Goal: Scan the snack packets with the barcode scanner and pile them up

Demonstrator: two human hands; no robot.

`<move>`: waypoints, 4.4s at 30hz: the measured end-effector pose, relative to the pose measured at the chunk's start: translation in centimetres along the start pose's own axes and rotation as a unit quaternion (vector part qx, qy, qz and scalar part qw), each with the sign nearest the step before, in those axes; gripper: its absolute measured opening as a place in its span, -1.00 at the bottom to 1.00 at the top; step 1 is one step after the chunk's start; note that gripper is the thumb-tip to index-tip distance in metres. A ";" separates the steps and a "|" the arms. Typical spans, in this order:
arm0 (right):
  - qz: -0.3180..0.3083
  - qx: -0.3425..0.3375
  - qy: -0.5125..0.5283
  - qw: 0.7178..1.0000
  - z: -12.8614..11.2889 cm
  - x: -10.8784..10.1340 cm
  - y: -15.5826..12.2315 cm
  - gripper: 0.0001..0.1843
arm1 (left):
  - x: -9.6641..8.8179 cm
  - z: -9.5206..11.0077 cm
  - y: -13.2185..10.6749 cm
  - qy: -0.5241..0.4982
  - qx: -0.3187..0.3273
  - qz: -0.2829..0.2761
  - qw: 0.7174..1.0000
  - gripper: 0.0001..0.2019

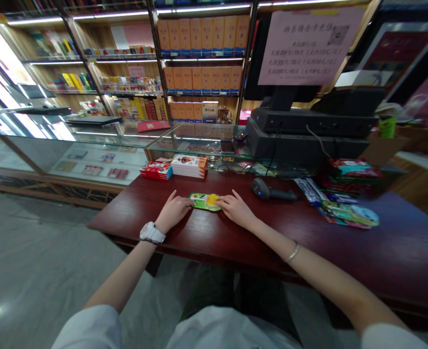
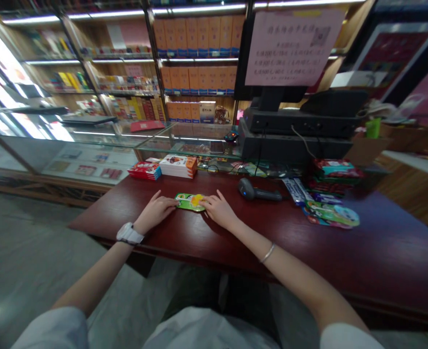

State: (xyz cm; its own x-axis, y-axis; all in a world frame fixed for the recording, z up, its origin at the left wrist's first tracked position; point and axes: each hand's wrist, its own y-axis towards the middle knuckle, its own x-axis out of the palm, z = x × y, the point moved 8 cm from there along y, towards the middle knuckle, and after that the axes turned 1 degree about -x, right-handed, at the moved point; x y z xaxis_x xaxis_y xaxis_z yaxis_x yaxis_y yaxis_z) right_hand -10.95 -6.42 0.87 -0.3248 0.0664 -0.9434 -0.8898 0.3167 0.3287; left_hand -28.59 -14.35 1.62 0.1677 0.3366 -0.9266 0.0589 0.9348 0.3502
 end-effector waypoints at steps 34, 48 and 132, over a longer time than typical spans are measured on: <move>-0.075 0.157 0.039 0.984 -0.2 8.1 12.9 -0.37 | 3.7 -11.3 2.3 0.040 -0.296 0.005 0.954 -0.44; -0.080 0.146 0.038 0.985 -0.3 8.2 13.1 -0.33 | 3.4 -11.4 2.3 0.050 -0.312 0.001 0.949 -0.43; 0.089 0.583 -0.111 0.800 26.6 -10.0 -37.4 -0.21 | 14.9 40.6 19.1 -0.097 0.121 -0.021 0.988 -0.57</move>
State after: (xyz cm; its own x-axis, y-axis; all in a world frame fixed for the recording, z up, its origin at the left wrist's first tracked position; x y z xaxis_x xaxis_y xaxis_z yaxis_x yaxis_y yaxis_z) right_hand 34.10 6.21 -3.13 -0.2331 0.3344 -0.9132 0.1104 0.9420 0.3168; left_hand 14.94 3.90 0.01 0.3444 0.2480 -0.9055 0.2999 0.8849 0.3564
